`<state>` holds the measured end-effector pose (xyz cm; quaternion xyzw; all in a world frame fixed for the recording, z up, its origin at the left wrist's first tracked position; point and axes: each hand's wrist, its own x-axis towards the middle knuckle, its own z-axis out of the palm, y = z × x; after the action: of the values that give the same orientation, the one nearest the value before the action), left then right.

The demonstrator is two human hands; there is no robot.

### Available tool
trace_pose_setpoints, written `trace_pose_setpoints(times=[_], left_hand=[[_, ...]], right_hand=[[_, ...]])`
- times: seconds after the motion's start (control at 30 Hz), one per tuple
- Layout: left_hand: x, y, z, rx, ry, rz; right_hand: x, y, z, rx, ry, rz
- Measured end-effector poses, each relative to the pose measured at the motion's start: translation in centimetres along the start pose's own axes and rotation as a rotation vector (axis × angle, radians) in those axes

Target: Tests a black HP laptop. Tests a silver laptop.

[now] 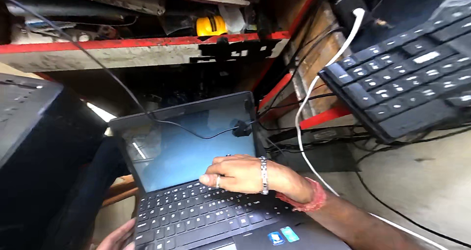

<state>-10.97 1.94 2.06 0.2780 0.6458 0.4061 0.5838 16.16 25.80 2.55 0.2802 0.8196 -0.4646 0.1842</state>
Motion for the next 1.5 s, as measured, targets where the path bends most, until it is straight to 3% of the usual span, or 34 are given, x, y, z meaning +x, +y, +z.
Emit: trace_pose_setpoints(times=[0.33,0.5,0.77,0.9,1.07,1.17,1.27,1.37,1.5], left_hand=[[0.4,1.7,1.9,0.002,0.086,-0.178],[1.5,0.1,2.0,-0.010,0.232,-0.196],[2.7,-0.6,2.2,-0.127,0.242,-0.337],[3.3,-0.7,2.3,-0.158,0.287,-0.312],[3.7,1.0,2.4,0.115,0.328,-0.132],[4.8,1.6,1.5,0.314,0.108,0.068],[6.7,2.2,0.7,0.544,-0.255,0.238],[8.6,3.2,2.1,0.627,-0.555,0.154],[11.3,3.4,4.3,0.644,-0.751,-0.073]], right_hand=[[0.9,1.9,1.7,-0.076,0.085,-0.077],[1.1,1.2,1.7,-0.021,-0.085,0.004],[1.3,1.0,2.1,0.027,-0.226,-0.002],[1.4,0.9,2.0,0.044,-0.275,0.018],[1.6,0.7,1.7,0.016,-0.306,0.033],[1.8,0.7,1.6,0.021,-0.315,0.019],[1.8,0.9,1.2,0.016,-0.293,0.011],[1.5,0.8,0.7,0.032,-0.281,0.020],[1.6,0.8,0.6,0.056,-0.262,0.048]])
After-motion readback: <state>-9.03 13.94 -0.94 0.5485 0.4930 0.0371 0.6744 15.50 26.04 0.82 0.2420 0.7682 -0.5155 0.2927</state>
